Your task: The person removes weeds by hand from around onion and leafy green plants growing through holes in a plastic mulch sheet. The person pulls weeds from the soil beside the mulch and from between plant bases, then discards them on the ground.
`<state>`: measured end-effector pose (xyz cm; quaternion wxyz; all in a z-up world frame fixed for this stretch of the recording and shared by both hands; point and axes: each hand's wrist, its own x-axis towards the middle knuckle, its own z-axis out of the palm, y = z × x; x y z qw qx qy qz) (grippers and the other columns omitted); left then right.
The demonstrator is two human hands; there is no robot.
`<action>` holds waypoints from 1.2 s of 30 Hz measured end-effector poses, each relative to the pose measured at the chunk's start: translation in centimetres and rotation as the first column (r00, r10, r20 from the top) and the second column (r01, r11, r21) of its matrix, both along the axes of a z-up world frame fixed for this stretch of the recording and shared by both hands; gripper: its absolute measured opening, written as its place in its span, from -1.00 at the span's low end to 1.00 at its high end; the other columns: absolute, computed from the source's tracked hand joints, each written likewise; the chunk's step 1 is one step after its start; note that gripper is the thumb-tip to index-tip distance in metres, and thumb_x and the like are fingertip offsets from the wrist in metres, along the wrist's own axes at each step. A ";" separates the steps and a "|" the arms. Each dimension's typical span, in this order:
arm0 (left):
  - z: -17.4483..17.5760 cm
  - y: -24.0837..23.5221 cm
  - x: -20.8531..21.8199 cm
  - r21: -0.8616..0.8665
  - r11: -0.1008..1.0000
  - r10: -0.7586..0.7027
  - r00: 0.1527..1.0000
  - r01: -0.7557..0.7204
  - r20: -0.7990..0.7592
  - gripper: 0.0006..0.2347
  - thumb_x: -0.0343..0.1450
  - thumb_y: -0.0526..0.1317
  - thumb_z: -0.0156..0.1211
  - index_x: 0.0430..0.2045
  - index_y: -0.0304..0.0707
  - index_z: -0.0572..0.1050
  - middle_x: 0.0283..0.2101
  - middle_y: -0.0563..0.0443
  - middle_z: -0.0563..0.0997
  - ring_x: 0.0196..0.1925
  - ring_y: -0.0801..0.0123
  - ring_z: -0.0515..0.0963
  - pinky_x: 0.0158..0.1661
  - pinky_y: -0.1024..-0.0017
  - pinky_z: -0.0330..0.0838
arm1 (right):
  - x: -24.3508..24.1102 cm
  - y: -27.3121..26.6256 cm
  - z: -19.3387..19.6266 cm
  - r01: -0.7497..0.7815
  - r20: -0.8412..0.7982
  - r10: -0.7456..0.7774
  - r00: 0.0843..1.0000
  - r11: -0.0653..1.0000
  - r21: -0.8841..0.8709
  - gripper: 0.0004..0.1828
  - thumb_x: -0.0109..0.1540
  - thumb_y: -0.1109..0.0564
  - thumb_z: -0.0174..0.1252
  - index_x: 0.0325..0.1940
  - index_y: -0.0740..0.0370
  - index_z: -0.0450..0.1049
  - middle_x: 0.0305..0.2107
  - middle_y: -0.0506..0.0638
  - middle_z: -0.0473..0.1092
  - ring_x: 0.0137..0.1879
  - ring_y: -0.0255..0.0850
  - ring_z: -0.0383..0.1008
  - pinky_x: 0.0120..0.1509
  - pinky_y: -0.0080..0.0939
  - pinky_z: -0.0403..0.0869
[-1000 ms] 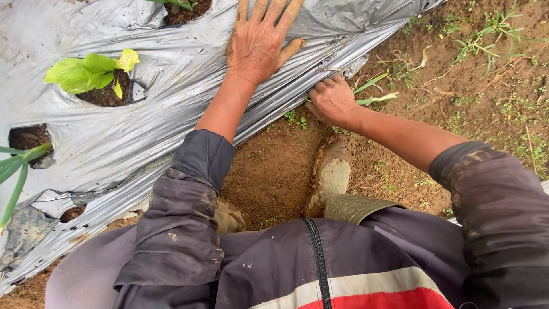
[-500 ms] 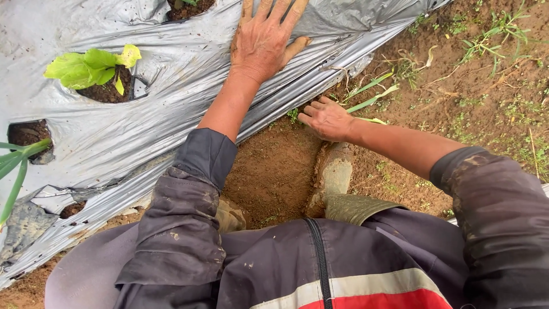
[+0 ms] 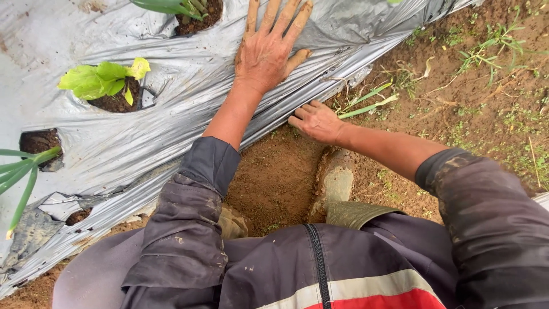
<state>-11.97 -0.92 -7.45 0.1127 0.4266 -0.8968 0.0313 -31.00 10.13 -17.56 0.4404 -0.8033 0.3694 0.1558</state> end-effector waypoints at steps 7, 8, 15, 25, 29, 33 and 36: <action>-1.7 -0.4 -0.3 0.009 1.000 0.009 1.000 -0.010 0.020 -0.36 0.66 0.14 0.34 0.50 -0.14 0.13 0.52 -0.13 0.10 0.53 -0.07 -0.04 0.39 -0.29 -0.10 | -0.8 -0.4 -2.2 -0.268 -0.119 0.243 0.963 0.915 -0.300 -0.62 0.36 0.20 -0.28 0.27 0.28 0.17 0.01 0.21 0.11 0.17 -0.01 0.06 0.32 -0.01 0.07; -2.4 -0.5 -0.4 0.048 0.998 0.037 0.999 -0.038 0.027 -0.33 0.62 0.19 0.28 0.51 -0.10 0.10 0.54 -0.12 0.07 0.55 -0.05 -0.05 0.41 -0.28 -0.15 | -0.8 -0.6 -1.7 -0.138 -0.079 0.129 0.989 0.983 -0.125 -0.42 0.44 0.05 -0.51 0.49 0.37 0.03 0.41 0.45 0.00 0.60 0.20 -0.08 0.67 0.15 -0.23; -2.8 -0.4 -0.3 0.040 0.998 0.047 0.997 -0.049 0.053 -0.34 0.61 0.24 0.06 0.52 -0.08 0.06 0.55 -0.13 0.06 0.57 -0.04 -0.02 0.42 -0.24 -0.18 | -5.3 -8.4 6.0 0.094 0.402 0.206 0.892 0.786 -0.611 -0.90 0.40 0.17 0.01 -0.09 0.11 0.46 -0.41 -0.01 0.46 -0.37 -0.20 0.47 -0.39 -0.30 0.54; -2.5 -0.2 -0.3 -0.082 0.995 0.058 0.997 -0.054 0.055 -0.35 0.56 0.24 0.13 0.49 -0.04 0.13 0.53 -0.06 0.16 0.55 -0.01 0.10 0.41 -0.19 -0.03 | -7.2 -20.9 5.5 0.664 0.458 -0.501 0.735 0.389 -0.639 -0.35 0.45 -0.29 0.14 0.19 0.38 0.26 -0.07 0.32 0.36 0.06 0.08 0.40 0.12 -0.01 0.53; -2.5 -0.2 -0.3 -0.095 0.994 0.057 0.997 -0.053 0.044 -0.35 0.55 0.24 0.15 0.48 -0.04 0.16 0.51 -0.03 0.19 0.54 0.01 0.14 0.41 -0.18 0.01 | -5.2 -22.0 8.8 0.666 0.651 -0.148 0.745 0.121 -0.736 -0.84 0.35 0.07 0.30 -0.24 0.14 0.51 -0.38 -0.01 0.49 -0.24 -0.10 0.45 -0.22 -0.08 0.43; -3.9 -0.4 -0.5 -0.157 0.985 0.068 0.997 -0.074 -0.046 -0.32 0.43 0.15 0.28 0.45 0.03 0.19 0.53 0.00 0.16 0.57 0.05 0.02 0.43 -0.19 -0.17 | -6.0 -21.2 6.8 0.166 0.156 -0.138 0.978 0.064 -0.984 -0.77 0.35 0.05 0.22 -0.04 0.19 0.38 -0.17 0.08 0.38 -0.06 -0.04 0.40 -0.18 -0.02 0.47; -3.5 -0.4 -0.4 -0.149 0.986 0.067 0.996 -0.075 -0.056 -0.33 0.44 0.15 0.27 0.44 0.04 0.19 0.53 0.01 0.15 0.57 0.05 0.01 0.43 -0.19 -0.17 | -6.5 -21.0 4.7 -0.628 -0.615 -0.177 0.769 -0.026 -0.778 -0.51 0.35 0.02 0.11 0.28 0.26 0.19 0.16 0.21 0.23 0.21 0.05 0.33 -0.13 0.06 0.54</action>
